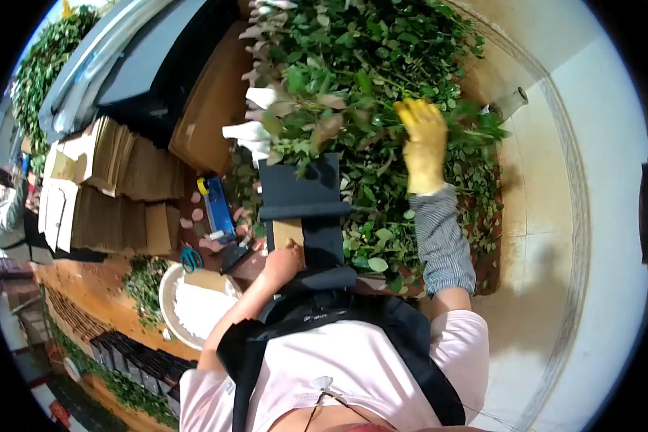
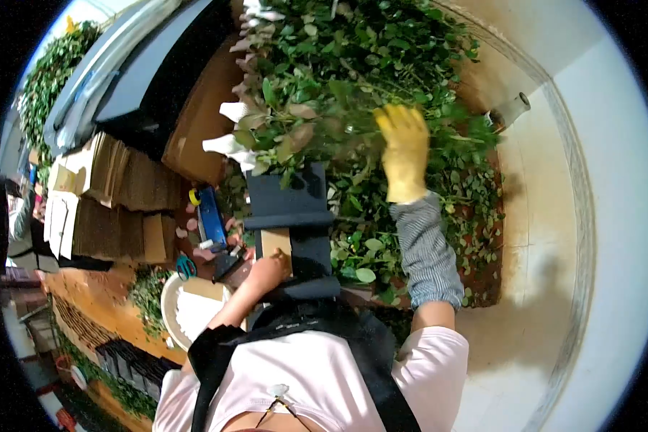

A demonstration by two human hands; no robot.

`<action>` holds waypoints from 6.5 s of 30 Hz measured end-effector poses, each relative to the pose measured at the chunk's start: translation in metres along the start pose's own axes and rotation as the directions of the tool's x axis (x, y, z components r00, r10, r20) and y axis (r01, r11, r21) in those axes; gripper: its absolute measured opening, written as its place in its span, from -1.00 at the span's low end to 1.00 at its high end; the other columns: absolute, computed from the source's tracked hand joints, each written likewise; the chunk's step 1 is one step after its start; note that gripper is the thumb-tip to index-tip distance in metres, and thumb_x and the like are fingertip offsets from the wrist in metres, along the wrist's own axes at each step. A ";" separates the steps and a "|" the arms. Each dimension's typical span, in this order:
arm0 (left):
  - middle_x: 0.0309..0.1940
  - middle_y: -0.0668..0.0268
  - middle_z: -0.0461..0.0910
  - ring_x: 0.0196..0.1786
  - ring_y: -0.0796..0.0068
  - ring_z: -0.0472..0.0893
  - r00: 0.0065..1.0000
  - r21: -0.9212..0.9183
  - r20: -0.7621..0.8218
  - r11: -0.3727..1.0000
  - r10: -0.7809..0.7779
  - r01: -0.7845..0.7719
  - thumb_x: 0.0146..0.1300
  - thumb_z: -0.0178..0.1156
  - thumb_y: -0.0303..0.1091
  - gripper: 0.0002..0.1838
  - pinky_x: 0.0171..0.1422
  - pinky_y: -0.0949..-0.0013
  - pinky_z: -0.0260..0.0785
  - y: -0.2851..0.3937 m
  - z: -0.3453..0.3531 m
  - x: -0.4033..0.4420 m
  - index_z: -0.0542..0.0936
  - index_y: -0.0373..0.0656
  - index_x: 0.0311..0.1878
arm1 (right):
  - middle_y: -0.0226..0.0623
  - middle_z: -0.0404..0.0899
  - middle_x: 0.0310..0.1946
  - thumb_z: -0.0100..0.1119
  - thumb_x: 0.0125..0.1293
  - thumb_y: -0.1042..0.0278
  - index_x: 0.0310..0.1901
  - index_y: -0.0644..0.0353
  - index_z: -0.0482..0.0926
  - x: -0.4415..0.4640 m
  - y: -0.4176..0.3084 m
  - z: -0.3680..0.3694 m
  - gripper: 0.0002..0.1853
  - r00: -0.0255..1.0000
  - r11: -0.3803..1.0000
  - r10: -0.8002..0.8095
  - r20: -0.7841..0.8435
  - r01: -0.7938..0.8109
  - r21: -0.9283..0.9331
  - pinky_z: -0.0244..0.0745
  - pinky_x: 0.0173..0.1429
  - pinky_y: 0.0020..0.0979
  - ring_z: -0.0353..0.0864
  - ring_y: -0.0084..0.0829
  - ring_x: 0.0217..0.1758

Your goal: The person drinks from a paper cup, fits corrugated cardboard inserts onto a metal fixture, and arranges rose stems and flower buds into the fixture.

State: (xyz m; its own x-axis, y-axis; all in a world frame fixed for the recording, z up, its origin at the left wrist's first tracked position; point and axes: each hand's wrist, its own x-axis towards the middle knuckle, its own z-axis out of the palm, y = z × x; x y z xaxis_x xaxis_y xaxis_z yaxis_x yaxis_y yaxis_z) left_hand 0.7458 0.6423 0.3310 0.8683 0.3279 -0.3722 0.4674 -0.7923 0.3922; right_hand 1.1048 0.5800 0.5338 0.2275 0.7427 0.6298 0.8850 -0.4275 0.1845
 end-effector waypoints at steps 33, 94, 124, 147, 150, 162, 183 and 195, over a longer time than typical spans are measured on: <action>0.27 0.04 0.47 0.28 0.14 0.52 0.924 -0.919 0.354 -0.133 0.141 0.372 0.56 -0.30 0.21 -0.22 0.45 0.11 0.29 -0.078 -0.032 0.020 0.21 -0.36 0.45 | -0.20 0.64 0.08 0.11 0.19 0.51 0.07 0.11 0.64 -0.291 -0.070 -0.056 -0.62 0.821 0.994 0.051 0.568 -0.095 0.049 0.30 0.45 -0.10 0.55 -0.17 0.22; -0.12 0.16 0.72 -0.10 0.25 0.69 0.659 -0.574 -0.750 0.551 -0.057 -0.606 -0.02 0.50 -0.50 -0.57 0.07 0.27 0.46 0.048 -0.101 -0.089 0.65 -0.25 -0.02 | -0.15 0.63 0.10 0.08 0.17 0.83 0.14 0.25 0.60 -0.249 -0.084 -0.083 -0.51 0.682 0.590 0.080 0.727 -0.620 0.517 0.48 0.26 -0.34 0.62 -0.23 0.15; -0.15 0.28 0.66 -0.05 0.51 0.60 0.854 -0.860 -0.466 0.347 -0.233 -0.375 0.12 0.44 -0.48 -0.70 0.13 0.43 0.41 0.055 -0.112 -0.079 0.64 -0.28 -0.08 | 0.02 0.50 0.25 0.33 0.21 0.41 0.39 0.09 0.38 -0.222 -0.055 -0.133 -0.32 0.372 0.890 0.357 0.857 -0.415 -0.191 0.40 0.38 -0.15 0.48 0.00 0.29; -0.19 0.27 0.61 -0.07 0.21 0.57 0.620 -0.568 -0.760 0.665 -0.197 -0.485 0.15 0.41 -0.39 -0.76 0.08 0.23 0.30 0.058 -0.116 -0.082 0.60 -0.15 -0.15 | -0.17 0.71 -0.19 0.37 0.11 0.55 -0.12 0.21 0.69 -0.117 -0.205 -0.104 -0.74 0.904 0.576 0.061 0.424 -0.378 0.724 0.51 0.21 -0.15 0.67 -0.09 -0.02; -0.18 0.26 0.60 -0.08 0.22 0.56 0.625 -0.583 -0.755 0.639 -0.198 -0.501 0.16 0.39 -0.43 -0.81 0.06 0.24 0.31 0.059 -0.117 -0.083 0.60 -0.16 -0.18 | -0.17 0.70 -0.28 0.38 0.09 0.55 -0.15 0.21 0.69 -0.120 -0.205 -0.102 -0.76 0.916 0.599 0.061 0.396 -0.351 0.720 0.50 0.24 -0.12 0.68 -0.08 -0.08; -0.25 0.33 0.51 -0.14 0.28 0.49 0.612 -0.483 -0.776 0.769 -0.154 -0.418 0.07 0.46 -0.36 -0.84 0.01 0.24 0.26 0.061 -0.122 -0.094 0.69 -0.06 -0.27 | -0.21 0.67 -0.38 0.38 0.04 0.46 -0.14 0.20 0.67 -0.116 -0.206 -0.098 -0.71 0.946 0.766 -0.106 0.306 -0.119 0.632 0.46 0.28 -0.09 0.67 -0.21 -0.20; -0.28 0.34 0.51 -0.17 0.24 0.49 0.449 -0.189 -0.884 0.977 -0.127 -0.096 0.12 0.43 -0.34 -0.80 0.02 0.19 0.22 0.000 -0.131 -0.105 0.63 -0.11 -0.21 | -0.11 0.71 -0.04 0.37 0.18 0.51 -0.08 0.23 0.71 -0.125 -0.202 -0.085 -0.75 0.908 0.514 -0.064 0.414 -0.326 0.794 0.49 0.28 -0.18 0.63 -0.07 0.19; -0.28 0.35 0.52 -0.21 0.28 0.50 0.482 -0.015 -0.855 0.919 0.192 -0.393 0.07 0.43 -0.37 -0.79 -0.01 0.18 0.31 0.036 -0.133 -0.090 0.59 -0.12 -0.27 | -0.25 0.74 -0.13 0.37 0.01 0.57 -0.13 0.18 0.71 -0.127 -0.205 -0.088 -0.69 0.926 0.642 -0.024 0.377 -0.275 0.716 0.39 0.41 -0.08 0.70 -0.22 0.03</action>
State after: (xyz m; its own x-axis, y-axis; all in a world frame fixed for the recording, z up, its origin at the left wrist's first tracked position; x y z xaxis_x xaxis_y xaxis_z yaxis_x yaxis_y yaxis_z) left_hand 0.7061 0.6526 0.4904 0.6507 0.4457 0.6147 0.0911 -0.8496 0.5195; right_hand 0.8591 0.5283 0.4826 0.3425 0.8922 0.2945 0.7963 -0.1093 -0.5949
